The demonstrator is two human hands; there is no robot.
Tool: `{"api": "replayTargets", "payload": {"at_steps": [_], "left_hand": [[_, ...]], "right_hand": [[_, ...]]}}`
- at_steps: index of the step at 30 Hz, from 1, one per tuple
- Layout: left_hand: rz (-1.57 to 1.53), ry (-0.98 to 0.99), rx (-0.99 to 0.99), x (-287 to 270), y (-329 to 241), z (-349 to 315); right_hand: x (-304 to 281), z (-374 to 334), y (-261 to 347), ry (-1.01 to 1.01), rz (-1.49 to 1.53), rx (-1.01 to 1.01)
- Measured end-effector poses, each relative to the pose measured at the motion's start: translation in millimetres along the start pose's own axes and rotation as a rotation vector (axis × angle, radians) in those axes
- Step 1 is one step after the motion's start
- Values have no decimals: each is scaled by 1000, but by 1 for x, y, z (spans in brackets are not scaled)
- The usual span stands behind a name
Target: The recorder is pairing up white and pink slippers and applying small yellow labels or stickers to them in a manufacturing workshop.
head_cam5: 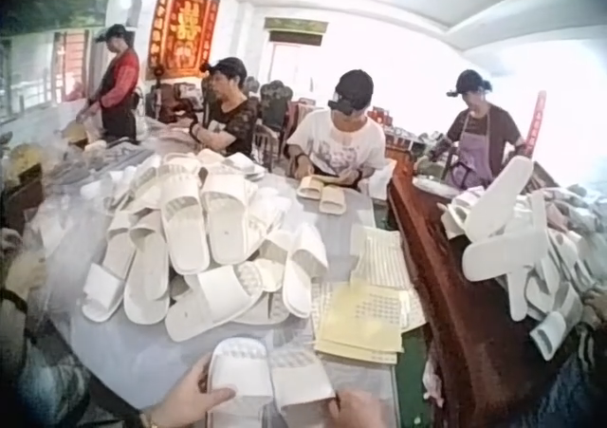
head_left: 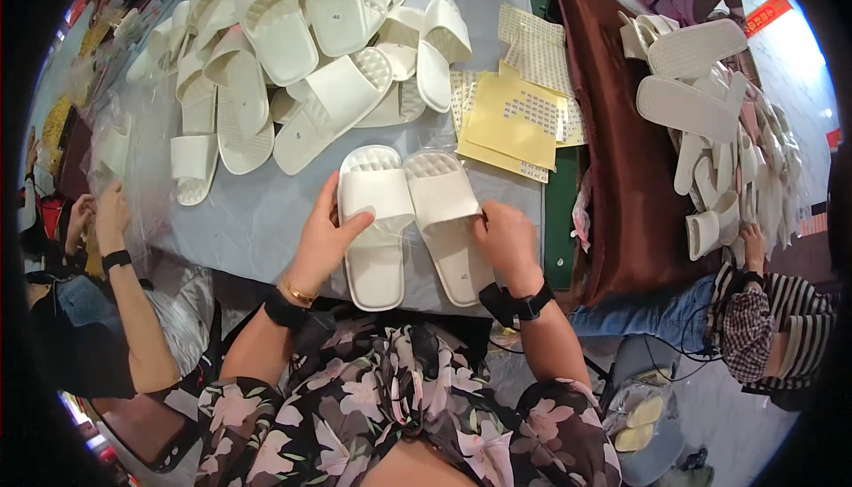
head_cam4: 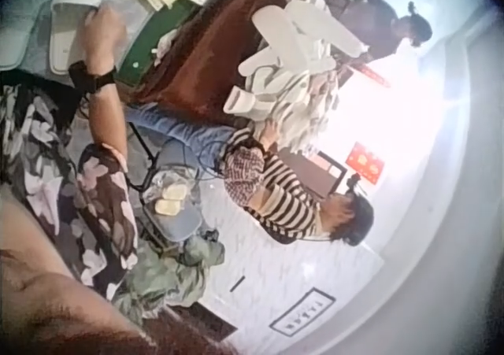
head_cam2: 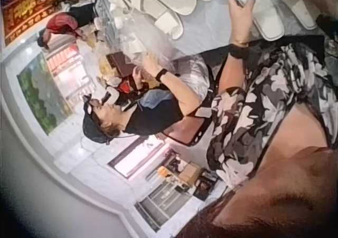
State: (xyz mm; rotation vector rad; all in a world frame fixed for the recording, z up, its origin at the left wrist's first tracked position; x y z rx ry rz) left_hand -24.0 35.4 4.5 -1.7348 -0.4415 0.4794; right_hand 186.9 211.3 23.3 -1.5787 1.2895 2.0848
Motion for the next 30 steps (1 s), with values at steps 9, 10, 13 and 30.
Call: {"api": "replayTargets", "payload": {"at_steps": [9, 10, 13, 30], "left_hand": [[710, -163, 232, 6, -9, -9], [898, -226, 296, 7, -12, -10], [959, -277, 356, 12, -16, -14], [1053, 267, 749, 78, -21, -36]], "right_hand": [[-1, -9, 2, -13, 98, 159], [2, -9, 4, -29, 104, 138], [4, -14, 0, -37, 166, 146], [7, -80, 32, 133, 490, -52]]}}
Point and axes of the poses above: each hand's wrist, its own z-axis towards the middle knuckle, its own x-axis out of the palm, y = z × x, the point moved 4 cm from there along z, towards the middle knuckle, and after that the axes turned 10 degrees about z, right-handed, at the moved point
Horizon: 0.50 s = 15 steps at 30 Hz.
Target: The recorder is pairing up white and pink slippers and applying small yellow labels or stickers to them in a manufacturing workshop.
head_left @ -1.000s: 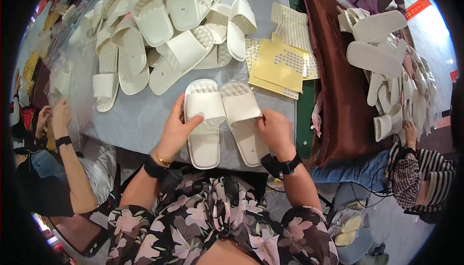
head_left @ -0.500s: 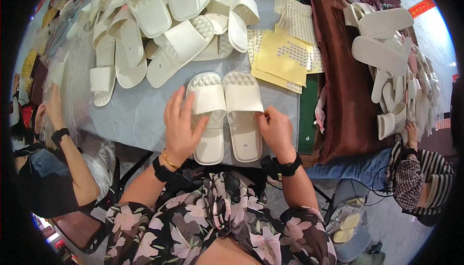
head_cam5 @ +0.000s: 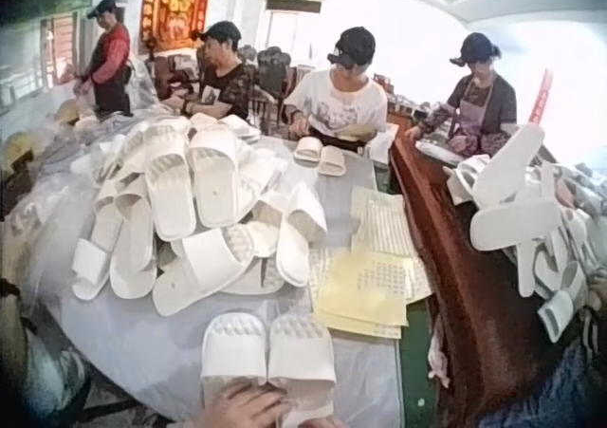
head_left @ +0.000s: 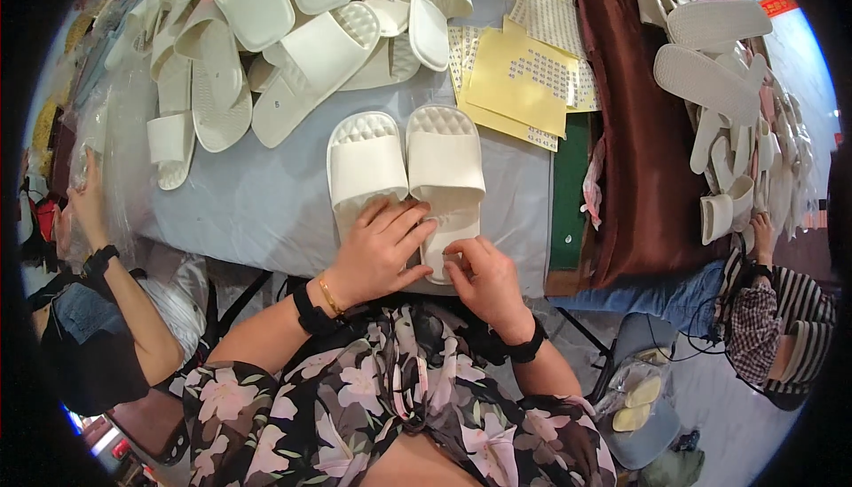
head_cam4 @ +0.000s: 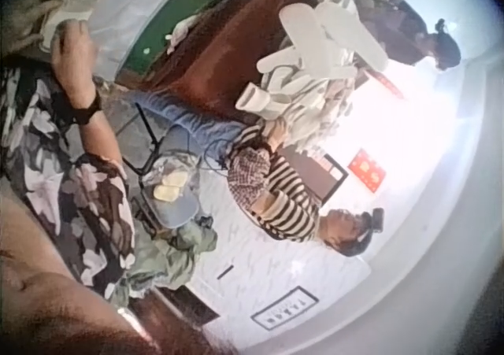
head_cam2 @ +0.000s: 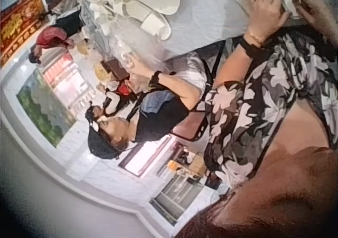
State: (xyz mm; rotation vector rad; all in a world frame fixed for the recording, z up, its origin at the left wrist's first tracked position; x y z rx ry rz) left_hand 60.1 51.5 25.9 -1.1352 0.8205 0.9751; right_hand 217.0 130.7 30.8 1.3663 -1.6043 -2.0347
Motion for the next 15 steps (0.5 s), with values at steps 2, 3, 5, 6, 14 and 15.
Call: {"api": "replayTargets", "payload": {"at_steps": [2, 3, 5, 6, 14, 15], "left_hand": [[18, -5, -3, 1, 1, 0], [15, -3, -6, 2, 1, 0], [9, -10, -2, 2, 1, 0], [9, -8, -6, 2, 1, 0], [8, -11, -7, 3, 2, -1], [6, -11, -9, 4, 2, -2]], "right_hand": [[2, 0, 0, 3, -9, 35], [2, -1, -1, 3, -20, 63], [4, -1, 1, 9, -51, 63], [5, 0, 1, 11, -84, 60], [6, 1, 4, 7, -49, 69], [6, 1, 5, -11, -37, 66]]}}
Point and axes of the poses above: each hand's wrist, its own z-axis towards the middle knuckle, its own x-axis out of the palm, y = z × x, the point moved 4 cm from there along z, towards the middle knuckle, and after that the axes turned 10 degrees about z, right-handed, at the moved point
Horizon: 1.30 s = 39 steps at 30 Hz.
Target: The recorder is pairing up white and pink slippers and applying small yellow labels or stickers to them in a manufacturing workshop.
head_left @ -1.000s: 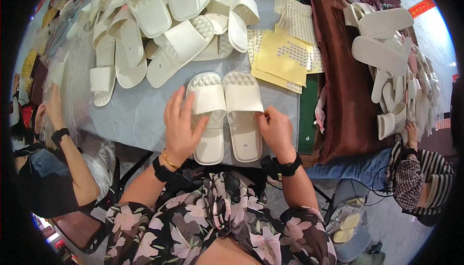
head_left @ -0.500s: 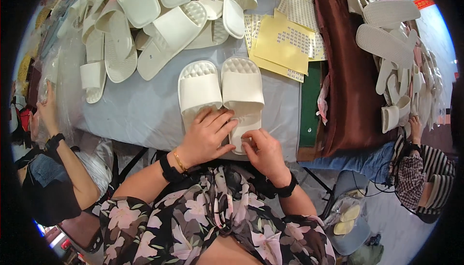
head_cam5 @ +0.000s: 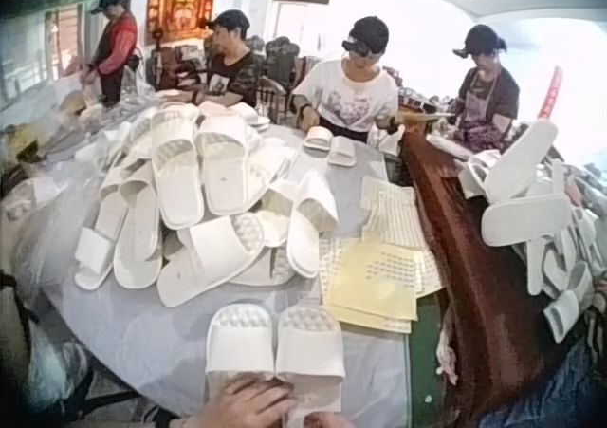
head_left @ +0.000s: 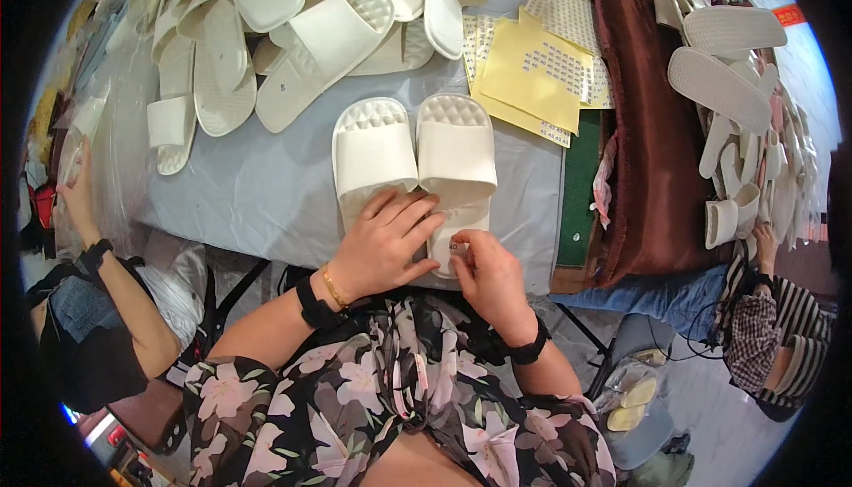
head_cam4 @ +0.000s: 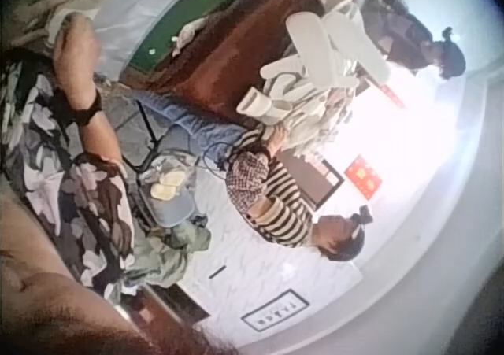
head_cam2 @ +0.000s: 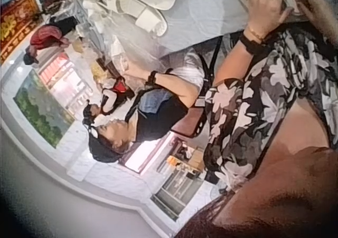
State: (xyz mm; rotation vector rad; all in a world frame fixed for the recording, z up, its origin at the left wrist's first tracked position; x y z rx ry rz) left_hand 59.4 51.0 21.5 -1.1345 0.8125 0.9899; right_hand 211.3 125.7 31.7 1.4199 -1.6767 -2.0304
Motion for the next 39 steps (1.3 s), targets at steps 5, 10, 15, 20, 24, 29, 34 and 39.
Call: {"api": "replayTargets", "payload": {"at_steps": [5, 10, 15, 20, 24, 29, 34, 39], "left_hand": [[0, -15, 3, -1, 1, 0], [4, -27, 9, -1, 2, -1], [0, -35, 6, 0, 3, -2], [-1, -49, 16, 2, 3, -3], [-7, -52, 7, 2, 3, -4], [-7, -57, 11, 1, 3, -4], [-4, -62, 12, 3, 4, -7], [1, -62, 20, 2, 4, -7]], "right_hand": [[0, -1, -4, 64, -43, 25], [2, -2, -1, 17, -27, 41], [3, -3, -5, 62, -13, 51], [3, -5, -7, 36, 0, 36], [1, -2, -6, 0, 56, 26], [-3, 8, -4, -25, -69, -72], [-5, 18, 1, 71, -158, -144], [-2, 33, 1, 243, -313, -135]]}}
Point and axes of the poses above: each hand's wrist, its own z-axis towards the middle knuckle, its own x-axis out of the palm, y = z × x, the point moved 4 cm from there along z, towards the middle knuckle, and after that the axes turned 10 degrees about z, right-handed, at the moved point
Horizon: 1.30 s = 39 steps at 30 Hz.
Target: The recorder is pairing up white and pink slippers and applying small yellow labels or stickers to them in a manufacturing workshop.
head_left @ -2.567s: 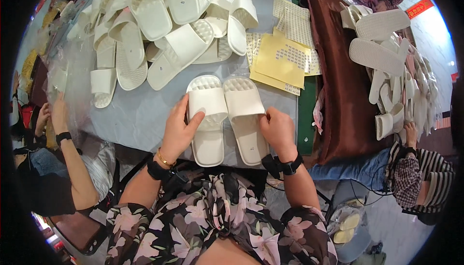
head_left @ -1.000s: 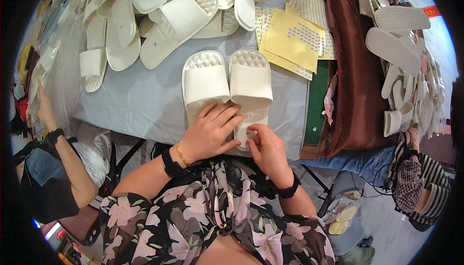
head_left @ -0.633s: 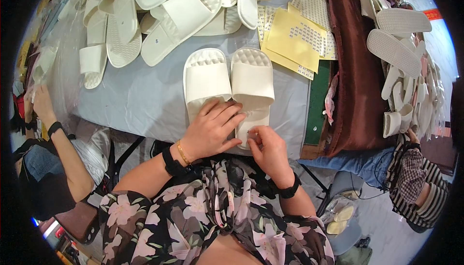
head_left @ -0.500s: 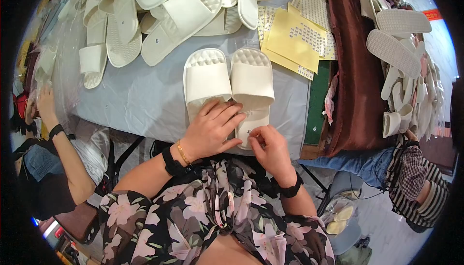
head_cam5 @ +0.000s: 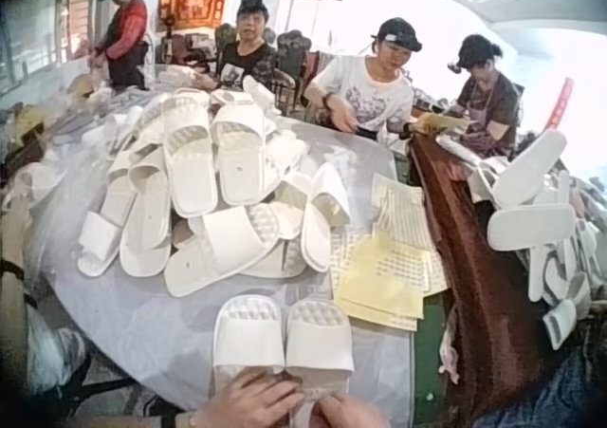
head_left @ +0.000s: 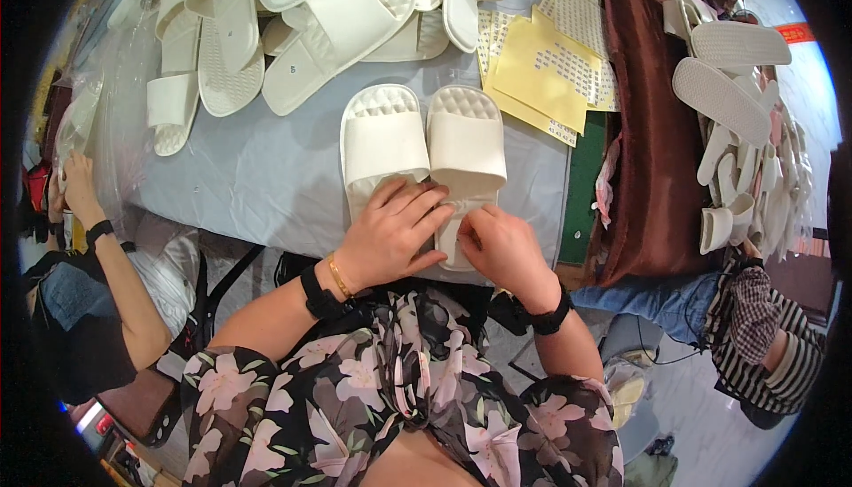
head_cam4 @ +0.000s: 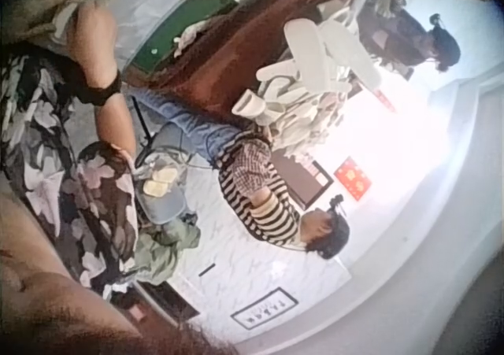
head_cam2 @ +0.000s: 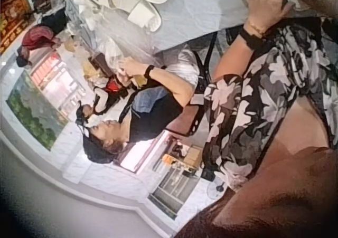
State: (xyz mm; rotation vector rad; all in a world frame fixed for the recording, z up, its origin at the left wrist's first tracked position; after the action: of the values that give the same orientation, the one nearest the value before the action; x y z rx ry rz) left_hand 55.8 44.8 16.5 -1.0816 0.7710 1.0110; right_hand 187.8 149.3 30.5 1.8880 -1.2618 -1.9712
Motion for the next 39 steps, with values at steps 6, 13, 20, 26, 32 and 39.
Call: {"api": "replayTargets", "payload": {"at_steps": [6, 13, 20, 26, 32, 39], "left_hand": [[10, -12, 4, 2, 2, -2], [-2, -16, -1, 2, 2, -3], [-13, -20, -9, 4, 3, -4], [17, -32, -5, 4, 3, -5], [17, -31, -7, 4, 2, -3], [3, -3, -28, 4, 1, -4]], "right_hand": [[5, 9, 5, 49, -180, -51], [2, -1, 0, 26, -54, -126], [-6, -15, 0, -111, 215, 2], [1, -15, 5, -128, 45, -132], [4, -21, 7, -102, 83, -64], [-10, -34, -6, -254, 542, 391]]}}
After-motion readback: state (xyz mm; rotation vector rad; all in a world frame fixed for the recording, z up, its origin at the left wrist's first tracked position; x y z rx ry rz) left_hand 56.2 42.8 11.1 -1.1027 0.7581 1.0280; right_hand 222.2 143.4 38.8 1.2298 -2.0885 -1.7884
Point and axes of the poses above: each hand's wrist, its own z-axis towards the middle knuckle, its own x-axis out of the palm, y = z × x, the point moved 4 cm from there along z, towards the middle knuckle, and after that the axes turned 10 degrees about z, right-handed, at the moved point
